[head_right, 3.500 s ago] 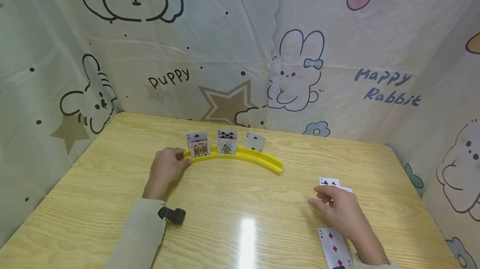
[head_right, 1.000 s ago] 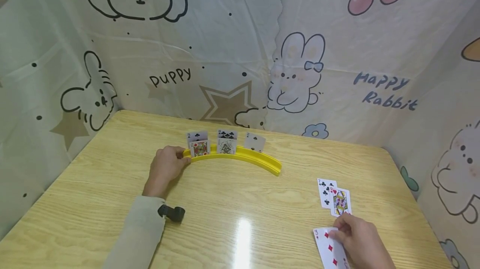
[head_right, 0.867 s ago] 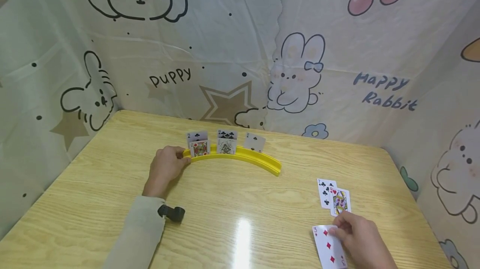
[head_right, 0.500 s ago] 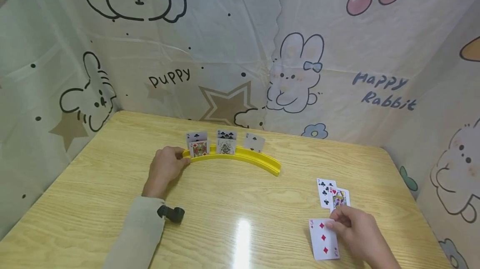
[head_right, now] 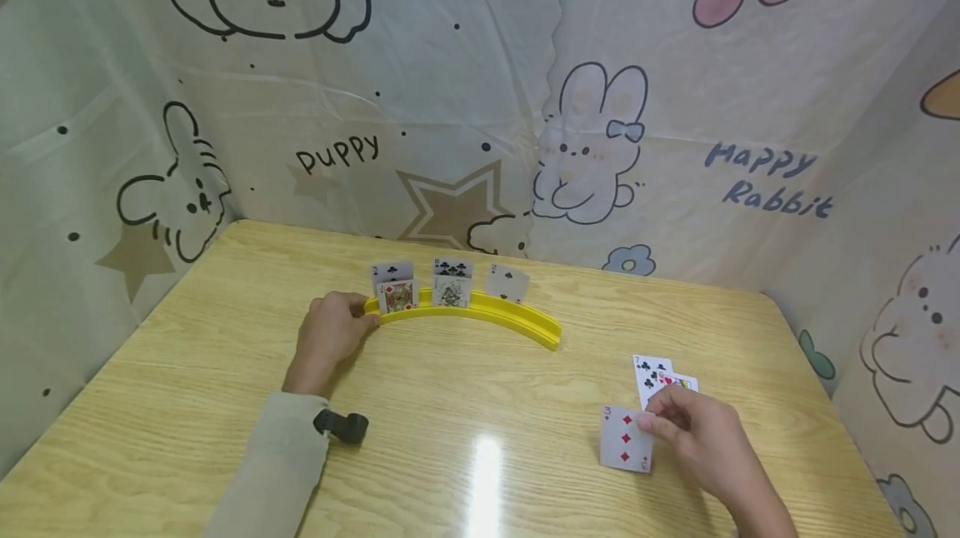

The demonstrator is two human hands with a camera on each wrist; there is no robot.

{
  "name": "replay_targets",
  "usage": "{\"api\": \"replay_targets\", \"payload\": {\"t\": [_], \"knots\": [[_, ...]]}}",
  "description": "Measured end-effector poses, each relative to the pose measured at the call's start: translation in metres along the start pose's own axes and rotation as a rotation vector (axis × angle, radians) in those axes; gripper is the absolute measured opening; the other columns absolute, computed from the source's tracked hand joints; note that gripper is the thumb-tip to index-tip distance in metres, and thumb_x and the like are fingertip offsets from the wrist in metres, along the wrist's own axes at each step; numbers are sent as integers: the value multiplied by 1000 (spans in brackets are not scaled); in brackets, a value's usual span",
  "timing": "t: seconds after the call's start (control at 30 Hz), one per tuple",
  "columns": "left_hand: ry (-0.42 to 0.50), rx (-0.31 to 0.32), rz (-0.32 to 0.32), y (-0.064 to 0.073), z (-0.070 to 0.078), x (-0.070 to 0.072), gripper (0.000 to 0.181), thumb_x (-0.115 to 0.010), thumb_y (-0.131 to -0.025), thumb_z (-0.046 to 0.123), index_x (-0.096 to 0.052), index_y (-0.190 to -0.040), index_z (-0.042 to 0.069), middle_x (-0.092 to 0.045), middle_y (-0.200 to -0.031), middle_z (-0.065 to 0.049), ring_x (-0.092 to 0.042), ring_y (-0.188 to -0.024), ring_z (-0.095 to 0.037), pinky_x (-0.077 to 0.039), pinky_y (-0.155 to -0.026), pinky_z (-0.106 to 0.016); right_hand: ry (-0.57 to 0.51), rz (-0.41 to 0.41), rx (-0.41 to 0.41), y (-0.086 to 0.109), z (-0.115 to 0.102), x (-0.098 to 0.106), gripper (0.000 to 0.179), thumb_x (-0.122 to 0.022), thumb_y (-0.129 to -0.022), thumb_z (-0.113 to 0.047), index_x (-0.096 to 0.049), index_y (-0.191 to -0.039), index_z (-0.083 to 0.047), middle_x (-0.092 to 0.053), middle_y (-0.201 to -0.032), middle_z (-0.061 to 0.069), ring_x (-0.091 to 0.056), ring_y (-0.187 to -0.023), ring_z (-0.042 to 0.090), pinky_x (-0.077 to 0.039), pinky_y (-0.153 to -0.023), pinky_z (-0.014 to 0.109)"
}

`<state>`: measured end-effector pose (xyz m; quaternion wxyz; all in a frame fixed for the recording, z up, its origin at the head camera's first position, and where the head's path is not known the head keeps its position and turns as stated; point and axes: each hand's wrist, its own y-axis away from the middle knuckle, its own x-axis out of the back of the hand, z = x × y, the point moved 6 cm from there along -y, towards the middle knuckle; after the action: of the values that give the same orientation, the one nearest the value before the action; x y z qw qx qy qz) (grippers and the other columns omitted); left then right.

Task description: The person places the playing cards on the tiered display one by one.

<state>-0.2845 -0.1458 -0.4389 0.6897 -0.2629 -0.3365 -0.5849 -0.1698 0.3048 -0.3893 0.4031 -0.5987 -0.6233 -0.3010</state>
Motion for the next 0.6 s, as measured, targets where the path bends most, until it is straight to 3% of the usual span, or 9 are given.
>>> {"api": "replay_targets", "payload": {"t": [0.6], "knots": [[-18,-12,10,0,2,1,39,-76,-91,23,-71,-124,3,-71,-104,-12,-64,-95,-30,-50,-79,-46,-31,167,158,-19,-30,2,19,-82,-81,-5,-65,-81,-13,-59,-70,-8,-47,-59,7,-39,-51,24]]}}
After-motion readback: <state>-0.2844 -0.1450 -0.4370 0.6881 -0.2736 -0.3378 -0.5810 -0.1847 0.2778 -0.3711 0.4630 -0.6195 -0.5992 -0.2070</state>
